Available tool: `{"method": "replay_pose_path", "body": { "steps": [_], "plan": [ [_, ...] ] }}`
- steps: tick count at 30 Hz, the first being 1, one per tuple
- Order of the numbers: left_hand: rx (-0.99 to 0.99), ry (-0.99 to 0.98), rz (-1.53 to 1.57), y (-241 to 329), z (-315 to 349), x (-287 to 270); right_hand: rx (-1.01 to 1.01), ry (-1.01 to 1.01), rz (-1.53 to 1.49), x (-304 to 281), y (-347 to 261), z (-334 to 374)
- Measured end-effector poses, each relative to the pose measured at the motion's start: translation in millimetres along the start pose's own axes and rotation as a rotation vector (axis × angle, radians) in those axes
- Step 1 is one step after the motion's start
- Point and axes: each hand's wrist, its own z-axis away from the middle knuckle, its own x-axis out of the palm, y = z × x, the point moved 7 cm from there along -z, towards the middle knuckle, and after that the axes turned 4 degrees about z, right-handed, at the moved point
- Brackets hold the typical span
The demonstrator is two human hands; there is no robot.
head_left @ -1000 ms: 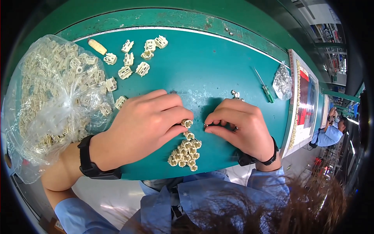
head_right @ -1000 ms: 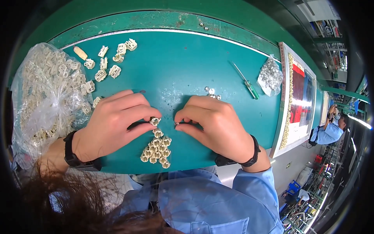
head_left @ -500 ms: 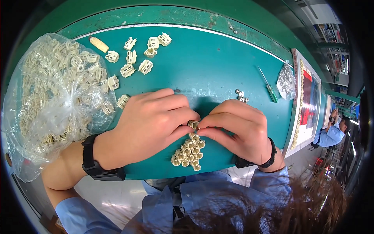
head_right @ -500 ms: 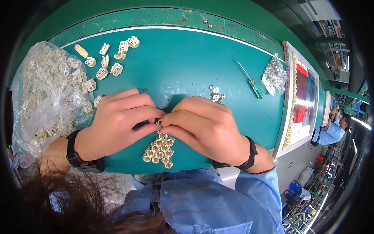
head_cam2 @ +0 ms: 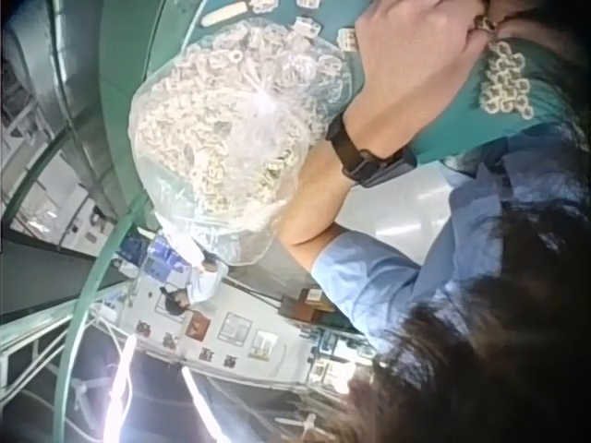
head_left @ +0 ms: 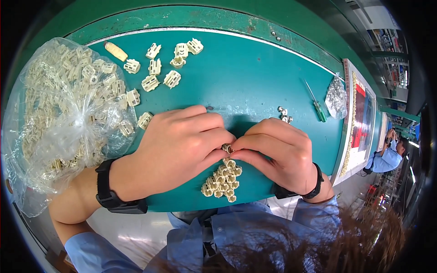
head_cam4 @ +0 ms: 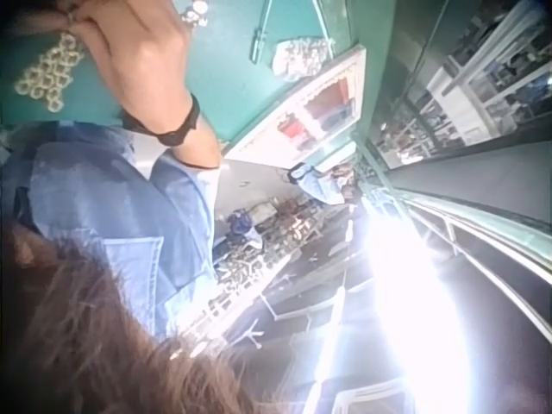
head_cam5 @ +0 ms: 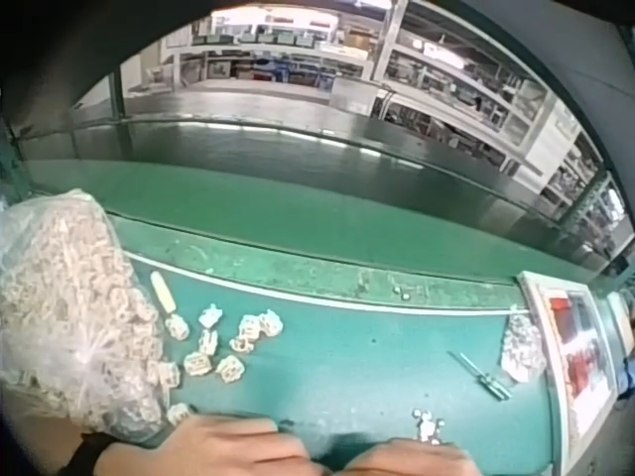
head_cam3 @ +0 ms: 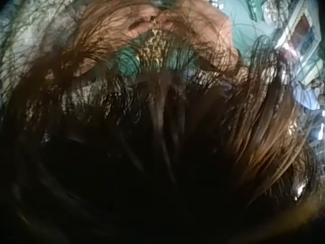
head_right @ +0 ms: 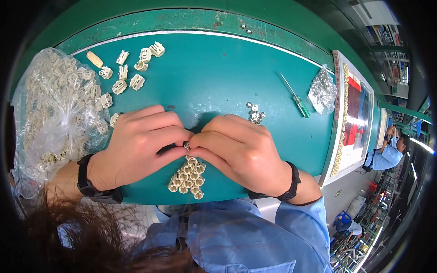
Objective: The person assembles electrical components by hand, picking up white plastic housings and metal inserts. They press the metal pieces into the housings one at a time and stack the completed units into a triangular formation.
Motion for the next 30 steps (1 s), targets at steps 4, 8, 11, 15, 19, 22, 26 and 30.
{"method": "replay_pose_path", "body": {
  "steps": [4,8,11,15,19,22,26,30],
  "plan": [
    [-0.008,-0.007,-0.01,2.0,-4.1,-2.7,-0.01,0.007,-0.01,-4.1,1.2,-1.9],
    [-0.01,-0.008,-0.021,2.6,-9.2,-3.3,-0.022,0.017,-0.016,-7.2,3.8,-3.4],
    [-0.008,-0.006,-0.022,2.7,-13.0,-2.3,-0.029,0.024,-0.01,-9.6,6.2,-2.8],
    [0.003,-0.003,-0.004,0.9,-20.3,4.3,-0.017,0.024,0.0,-15.5,11.3,0.0],
    [0.003,-0.021,-0.007,2.9,-23.7,6.9,-0.015,0.026,0.015,-32.6,18.4,0.6],
    [0.002,-0.058,-0.003,7.8,-26.0,5.3,0.154,0.103,0.05,-70.4,47.3,8.4],
    [0.022,-0.108,0.008,19.6,-34.6,0.3,0.353,0.055,0.149,-100.9,74.6,18.6],
    [0.1,-0.164,-0.014,31.4,-34.7,3.0,0.318,-0.023,0.18,-108.2,70.7,21.3]
  ]
}}
